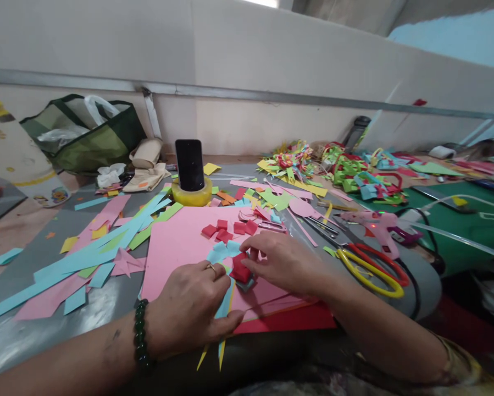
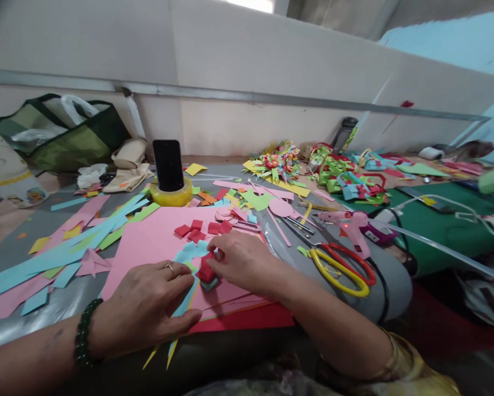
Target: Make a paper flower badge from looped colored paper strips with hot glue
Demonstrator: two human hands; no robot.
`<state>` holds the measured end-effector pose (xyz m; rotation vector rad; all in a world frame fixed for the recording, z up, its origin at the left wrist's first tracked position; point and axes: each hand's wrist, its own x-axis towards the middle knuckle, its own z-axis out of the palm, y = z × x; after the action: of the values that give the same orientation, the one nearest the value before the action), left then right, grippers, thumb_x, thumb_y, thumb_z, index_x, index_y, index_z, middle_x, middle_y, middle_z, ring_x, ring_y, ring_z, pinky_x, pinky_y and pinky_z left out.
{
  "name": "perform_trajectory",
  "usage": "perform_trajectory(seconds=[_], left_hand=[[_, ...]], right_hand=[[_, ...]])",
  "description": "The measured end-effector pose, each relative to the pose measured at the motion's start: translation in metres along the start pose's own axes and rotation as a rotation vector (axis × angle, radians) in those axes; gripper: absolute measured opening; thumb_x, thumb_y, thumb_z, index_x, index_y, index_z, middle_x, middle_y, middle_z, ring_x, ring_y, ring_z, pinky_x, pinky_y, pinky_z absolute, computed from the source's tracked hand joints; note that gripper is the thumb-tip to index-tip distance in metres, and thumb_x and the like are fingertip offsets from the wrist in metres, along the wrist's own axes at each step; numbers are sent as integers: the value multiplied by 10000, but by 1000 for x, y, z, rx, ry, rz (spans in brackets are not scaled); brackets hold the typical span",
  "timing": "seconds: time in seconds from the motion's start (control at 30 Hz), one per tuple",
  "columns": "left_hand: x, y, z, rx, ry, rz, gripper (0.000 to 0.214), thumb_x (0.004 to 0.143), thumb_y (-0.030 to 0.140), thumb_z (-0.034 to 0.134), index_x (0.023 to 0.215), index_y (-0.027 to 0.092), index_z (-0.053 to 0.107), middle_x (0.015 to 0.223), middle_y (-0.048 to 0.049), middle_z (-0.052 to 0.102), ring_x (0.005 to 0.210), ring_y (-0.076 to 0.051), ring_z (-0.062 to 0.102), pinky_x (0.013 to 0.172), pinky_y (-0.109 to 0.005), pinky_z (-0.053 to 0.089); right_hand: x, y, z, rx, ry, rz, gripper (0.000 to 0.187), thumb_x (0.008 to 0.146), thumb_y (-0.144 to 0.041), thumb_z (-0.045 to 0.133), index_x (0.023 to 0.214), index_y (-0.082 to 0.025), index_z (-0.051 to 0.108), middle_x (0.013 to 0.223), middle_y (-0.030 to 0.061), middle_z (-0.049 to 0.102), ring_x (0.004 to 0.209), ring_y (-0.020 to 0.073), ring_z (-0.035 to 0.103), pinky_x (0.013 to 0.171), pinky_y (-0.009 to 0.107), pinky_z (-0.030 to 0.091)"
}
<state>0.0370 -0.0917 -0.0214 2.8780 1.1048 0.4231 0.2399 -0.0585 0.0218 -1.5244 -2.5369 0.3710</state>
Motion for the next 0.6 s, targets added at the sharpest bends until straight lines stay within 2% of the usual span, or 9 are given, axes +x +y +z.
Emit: perform_trajectory(seconds=[0.3, 0.6], left_hand=[[1, -1, 0, -3, -26, 0, 238, 824, 407, 563, 811, 178, 625, 893, -59, 679, 805, -248, 650, 679, -382, 531], [1, -1, -1, 16, -32, 12, 242, 832, 407, 555, 779, 176, 607, 851, -58, 672, 768, -239, 640, 661, -371, 523]], right_hand=[[7, 6, 11, 118, 38, 12, 210, 799, -179, 566, 951, -192, 711, 848, 31, 712, 764, 161, 624, 690, 258, 436], [6, 2, 1, 35, -16, -28, 224, 827, -141, 545, 979, -172, 705, 884, 59, 704, 820, 185, 619, 741, 294, 448]])
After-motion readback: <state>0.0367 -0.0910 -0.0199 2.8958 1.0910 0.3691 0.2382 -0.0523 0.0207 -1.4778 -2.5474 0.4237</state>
